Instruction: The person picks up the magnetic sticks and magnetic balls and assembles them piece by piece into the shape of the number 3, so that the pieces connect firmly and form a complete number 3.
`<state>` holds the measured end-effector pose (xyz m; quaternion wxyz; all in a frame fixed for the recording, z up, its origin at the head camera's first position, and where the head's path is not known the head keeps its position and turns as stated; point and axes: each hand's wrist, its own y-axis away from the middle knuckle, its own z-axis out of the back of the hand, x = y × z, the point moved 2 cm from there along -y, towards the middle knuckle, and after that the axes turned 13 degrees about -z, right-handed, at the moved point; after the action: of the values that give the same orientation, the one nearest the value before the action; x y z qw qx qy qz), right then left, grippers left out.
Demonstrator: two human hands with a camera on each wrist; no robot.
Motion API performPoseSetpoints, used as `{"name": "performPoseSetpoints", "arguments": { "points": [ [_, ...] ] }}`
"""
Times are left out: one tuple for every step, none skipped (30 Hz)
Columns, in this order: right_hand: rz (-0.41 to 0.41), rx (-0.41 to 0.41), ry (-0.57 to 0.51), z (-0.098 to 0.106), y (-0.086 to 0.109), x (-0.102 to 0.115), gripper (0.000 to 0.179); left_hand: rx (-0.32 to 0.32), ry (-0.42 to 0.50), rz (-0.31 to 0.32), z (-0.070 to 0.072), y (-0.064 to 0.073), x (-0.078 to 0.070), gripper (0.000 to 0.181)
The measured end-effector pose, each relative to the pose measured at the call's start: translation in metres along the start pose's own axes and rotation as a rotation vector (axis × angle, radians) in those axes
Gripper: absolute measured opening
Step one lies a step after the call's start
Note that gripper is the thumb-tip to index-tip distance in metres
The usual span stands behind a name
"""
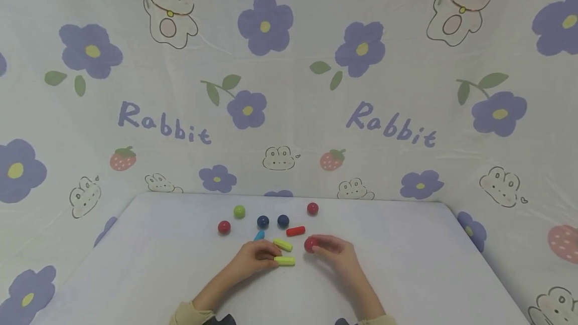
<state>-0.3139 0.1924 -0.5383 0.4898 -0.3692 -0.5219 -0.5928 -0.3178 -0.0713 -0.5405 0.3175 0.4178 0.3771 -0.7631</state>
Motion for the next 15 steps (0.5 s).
{"name": "performPoseSetpoints", "arguments": {
  "points": [
    [-0.004, 0.012, 0.004, -0.0005, -0.0001, -0.0008, 0.042, 0.002, -0.001, 0.003, 0.0001, 0.0000, -0.0001, 0.021],
    [-0.013, 0.027, 0.005, -0.0011, -0.0003, -0.0017, 0.042, 0.003, -0.001, 0.007, 0.0003, -0.0001, 0.0001, 0.021],
    [-0.015, 0.042, 0.006, -0.0017, -0.0006, -0.0026, 0.042, 0.004, -0.002, 0.007, 0.0005, -0.0003, 0.0002, 0.021],
    [-0.013, 0.057, 0.010, -0.0023, -0.0006, -0.0033, 0.042, 0.004, -0.001, 0.006, 0.0007, -0.0003, 0.0005, 0.021],
    [-0.009, 0.072, 0.020, -0.0029, -0.0005, -0.0040, 0.042, 0.004, -0.001, 0.006, 0.0009, -0.0005, 0.0010, 0.021],
    [-0.006, 0.086, 0.025, -0.0036, -0.0001, -0.0044, 0.043, 0.004, -0.001, 0.007, 0.0010, -0.0006, 0.0013, 0.021],
    [0.000, 0.098, 0.029, -0.0040, 0.0003, -0.0051, 0.043, 0.003, 0.000, 0.006, 0.0010, -0.0006, 0.0018, 0.021],
    [0.003, 0.106, 0.032, -0.0045, 0.0005, -0.0057, 0.043, 0.004, 0.001, 0.004, 0.0010, -0.0006, 0.0019, 0.021],
    [0.011, 0.112, 0.038, -0.0049, 0.0006, -0.0061, 0.043, 0.004, 0.002, 0.001, 0.0011, -0.0007, 0.0022, 0.021],
    [0.011, 0.115, 0.045, -0.0053, 0.0011, -0.0065, 0.043, 0.005, 0.001, 0.004, 0.0010, -0.0008, 0.0028, 0.021],
    [0.010, 0.116, 0.051, -0.0056, 0.0013, -0.0068, 0.043, 0.006, 0.000, 0.005, 0.0010, -0.0009, 0.0029, 0.021],
    [0.008, 0.116, 0.055, -0.0059, 0.0015, -0.0070, 0.043, 0.006, 0.000, 0.001, 0.0009, -0.0009, 0.0030, 0.021],
    [0.013, 0.113, 0.063, -0.0062, 0.0016, -0.0070, 0.042, 0.007, -0.002, 0.003, 0.0008, -0.0009, 0.0033, 0.021],
    [0.015, 0.112, 0.071, -0.0066, 0.0020, -0.0067, 0.041, 0.008, -0.003, 0.007, 0.0008, -0.0010, 0.0036, 0.021],
    [0.018, 0.113, 0.082, -0.0070, 0.0025, -0.0062, 0.041, 0.008, -0.005, 0.010, 0.0008, -0.0011, 0.0040, 0.020]
  ]
}}
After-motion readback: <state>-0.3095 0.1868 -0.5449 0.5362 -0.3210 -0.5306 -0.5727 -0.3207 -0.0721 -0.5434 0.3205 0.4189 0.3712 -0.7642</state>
